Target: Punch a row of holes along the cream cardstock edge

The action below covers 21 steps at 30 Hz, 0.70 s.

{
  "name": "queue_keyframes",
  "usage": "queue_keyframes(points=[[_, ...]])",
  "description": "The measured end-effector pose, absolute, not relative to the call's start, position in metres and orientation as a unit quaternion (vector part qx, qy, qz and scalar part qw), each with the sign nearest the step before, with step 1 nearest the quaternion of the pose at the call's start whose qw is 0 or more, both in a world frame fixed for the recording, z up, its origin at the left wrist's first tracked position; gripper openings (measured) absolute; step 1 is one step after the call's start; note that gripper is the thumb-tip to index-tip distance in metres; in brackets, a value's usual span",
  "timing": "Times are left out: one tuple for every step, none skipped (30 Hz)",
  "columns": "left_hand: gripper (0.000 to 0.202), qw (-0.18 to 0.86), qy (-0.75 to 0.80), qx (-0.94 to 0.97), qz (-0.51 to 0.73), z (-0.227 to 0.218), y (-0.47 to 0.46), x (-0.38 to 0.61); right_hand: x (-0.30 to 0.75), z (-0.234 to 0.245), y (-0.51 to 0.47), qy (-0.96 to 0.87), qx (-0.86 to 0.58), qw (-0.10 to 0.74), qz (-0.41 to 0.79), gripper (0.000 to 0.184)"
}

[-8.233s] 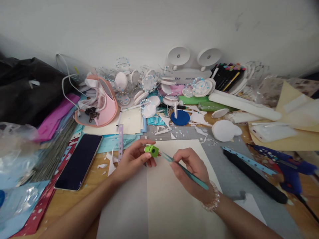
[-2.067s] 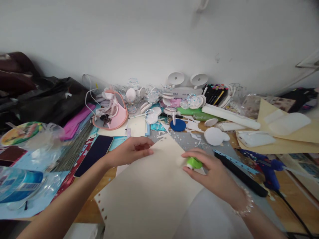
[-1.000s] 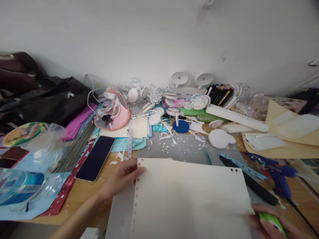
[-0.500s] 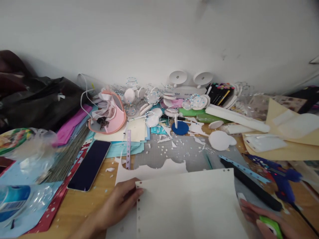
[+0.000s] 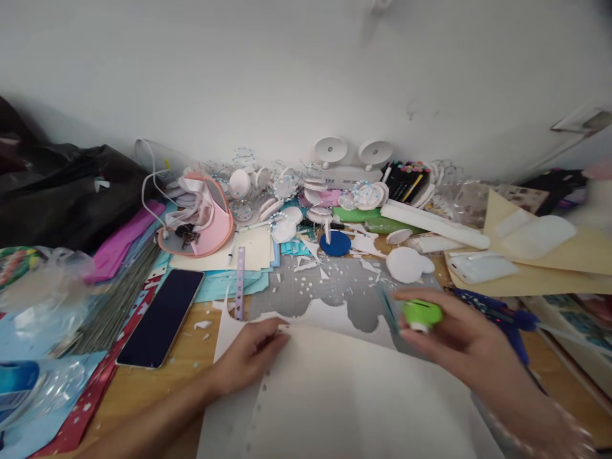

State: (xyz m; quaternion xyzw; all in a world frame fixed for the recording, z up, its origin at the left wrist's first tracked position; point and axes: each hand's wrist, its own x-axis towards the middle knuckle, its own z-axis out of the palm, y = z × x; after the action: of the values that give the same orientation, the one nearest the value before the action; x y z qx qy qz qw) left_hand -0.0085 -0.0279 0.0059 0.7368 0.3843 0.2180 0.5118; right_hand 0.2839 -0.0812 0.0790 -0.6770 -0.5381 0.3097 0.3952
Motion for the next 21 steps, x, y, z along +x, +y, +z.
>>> queue_keyframes(points=[[0.028, 0.511, 0.372, 0.746, 0.208, 0.005, -0.032, -0.009, 0.274, 0.079, -0.073, -0.558, -0.645, 0.387, 0.35, 0.037], [0.027, 0.512, 0.361, 0.753, 0.201, 0.005, -0.036, -0.009, 0.265, 0.078, -0.066, -0.565, -0.623, 0.393, 0.372, 0.036], [0.027, 0.513, 0.354, 0.757, 0.196, 0.005, -0.039, -0.01, 0.257, 0.076, -0.059, -0.57, -0.601, 0.394, 0.398, 0.035], [0.026, 0.516, 0.351, 0.757, 0.193, 0.005, -0.041, -0.011, 0.25, 0.073, -0.053, -0.566, -0.585, 0.4, 0.421, 0.035], [0.027, 0.519, 0.354, 0.754, 0.192, 0.005, -0.043, -0.012, 0.244, 0.07, -0.047, -0.56, -0.568, 0.407, 0.445, 0.036], [0.028, 0.521, 0.362, 0.748, 0.195, 0.005, -0.043, -0.012, 0.238, 0.067, -0.042, -0.55, -0.553, 0.417, 0.466, 0.037], [0.03, 0.524, 0.373, 0.739, 0.199, 0.005, -0.042, -0.011, 0.233, 0.065, -0.037, -0.541, -0.54, 0.425, 0.485, 0.037], [0.032, 0.531, 0.388, 0.725, 0.204, 0.005, -0.041, -0.009, 0.228, 0.064, -0.032, -0.534, -0.53, 0.43, 0.499, 0.037], [0.034, 0.538, 0.403, 0.709, 0.212, 0.006, -0.038, -0.007, 0.224, 0.063, -0.028, -0.529, -0.523, 0.433, 0.509, 0.036], [0.036, 0.546, 0.417, 0.692, 0.222, 0.006, -0.034, -0.004, 0.221, 0.062, -0.024, -0.527, -0.519, 0.432, 0.516, 0.035], [0.036, 0.553, 0.427, 0.676, 0.234, 0.007, -0.03, 0.0, 0.219, 0.062, -0.02, -0.529, -0.516, 0.43, 0.519, 0.035], [0.036, 0.556, 0.433, 0.664, 0.248, 0.007, -0.026, 0.003, 0.218, 0.061, -0.017, -0.535, -0.514, 0.428, 0.517, 0.035], [0.036, 0.556, 0.436, 0.657, 0.261, 0.008, -0.022, 0.007, 0.217, 0.061, -0.014, -0.545, -0.512, 0.426, 0.509, 0.034], [0.036, 0.553, 0.437, 0.656, 0.271, 0.008, -0.018, 0.01, 0.217, 0.059, -0.012, -0.561, -0.51, 0.424, 0.495, 0.033], [0.036, 0.547, 0.437, 0.658, 0.279, 0.008, -0.014, 0.014, 0.217, 0.058, -0.01, -0.58, -0.509, 0.421, 0.476, 0.032], [0.035, 0.54, 0.436, 0.662, 0.283, 0.007, -0.012, 0.016, 0.217, 0.055, -0.008, -0.598, -0.511, 0.417, 0.456, 0.031], [0.035, 0.532, 0.436, 0.669, 0.283, 0.005, -0.01, 0.018, 0.218, 0.052, -0.005, -0.614, -0.513, 0.412, 0.437, 0.029], [0.035, 0.523, 0.437, 0.675, 0.282, 0.003, -0.009, 0.02, 0.218, 0.049, -0.003, -0.624, -0.516, 0.408, 0.423, 0.028], [0.035, 0.514, 0.44, 0.68, 0.282, 0.001, -0.008, 0.02, 0.218, 0.046, -0.001, -0.631, -0.517, 0.402, 0.416, 0.028], [0.035, 0.506, 0.445, 0.684, 0.281, -0.001, -0.009, 0.021, 0.219, 0.044, 0.002, -0.637, -0.515, 0.392, 0.419, 0.027], [0.035, 0.501, 0.449, 0.686, 0.278, -0.004, -0.009, 0.021, 0.219, 0.042, 0.005, -0.643, -0.512, 0.379, 0.426, 0.027]])
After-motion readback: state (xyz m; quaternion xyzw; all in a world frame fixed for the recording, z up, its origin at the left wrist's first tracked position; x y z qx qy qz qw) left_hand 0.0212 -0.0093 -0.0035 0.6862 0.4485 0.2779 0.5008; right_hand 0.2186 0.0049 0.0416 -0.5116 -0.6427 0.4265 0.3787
